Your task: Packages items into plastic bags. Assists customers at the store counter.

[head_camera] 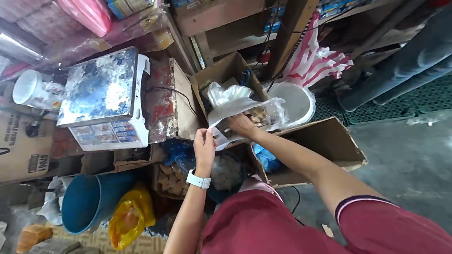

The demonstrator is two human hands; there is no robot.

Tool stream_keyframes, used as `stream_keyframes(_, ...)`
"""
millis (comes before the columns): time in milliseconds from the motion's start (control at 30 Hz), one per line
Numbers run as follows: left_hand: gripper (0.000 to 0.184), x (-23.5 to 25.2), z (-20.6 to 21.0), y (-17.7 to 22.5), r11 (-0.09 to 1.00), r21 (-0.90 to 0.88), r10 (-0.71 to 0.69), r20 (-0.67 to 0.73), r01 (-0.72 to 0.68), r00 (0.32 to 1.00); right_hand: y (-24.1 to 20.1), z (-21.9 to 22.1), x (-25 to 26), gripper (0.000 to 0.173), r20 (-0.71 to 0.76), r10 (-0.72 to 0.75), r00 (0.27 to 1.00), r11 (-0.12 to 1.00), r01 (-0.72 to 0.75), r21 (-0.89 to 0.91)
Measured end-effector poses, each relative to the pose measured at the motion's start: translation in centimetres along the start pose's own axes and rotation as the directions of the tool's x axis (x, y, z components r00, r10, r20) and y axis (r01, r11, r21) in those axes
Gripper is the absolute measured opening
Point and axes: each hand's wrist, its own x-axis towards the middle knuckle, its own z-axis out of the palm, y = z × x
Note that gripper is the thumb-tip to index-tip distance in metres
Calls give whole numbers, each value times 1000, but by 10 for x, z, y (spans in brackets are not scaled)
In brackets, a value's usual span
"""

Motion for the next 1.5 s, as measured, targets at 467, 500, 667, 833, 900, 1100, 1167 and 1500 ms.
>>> stream_keyframes(467,24,-24,6,-8,975,214,22,152,-55,988,8,18,13,35,90,-122,988,971,138,-194)
stream_keyframes(500,25,-23,5,-7,969,236,28,167,-67,986,10,18,12,33,42,-92,995,986,96,-133)
stream_keyframes(667,29,-11,-10,-12,956,280,38,164,-83,986,1,-6,11,38,33,265,964,936,-265,233)
stream_keyframes(833,28,-8,-22,-19,950,305,13,163,-63,986,20,-34,7,44,-79,359,930,843,-287,454)
stream_keyframes(900,29,-8,-23,-23,939,339,-5,179,-57,984,25,-46,3,45,-37,336,941,811,-269,520)
stream_keyframes(1100,26,-3,-29,-36,949,312,-4,118,-34,993,9,-61,-36,37,252,229,940,669,-340,661)
stream_keyframes(1167,23,1,-29,-42,962,273,-5,84,-18,996,13,-54,-42,35,249,218,943,630,-331,702)
stream_keyframes(1500,29,8,-22,-57,982,190,-18,33,11,999,22,-21,-47,31,-27,431,902,475,-202,856)
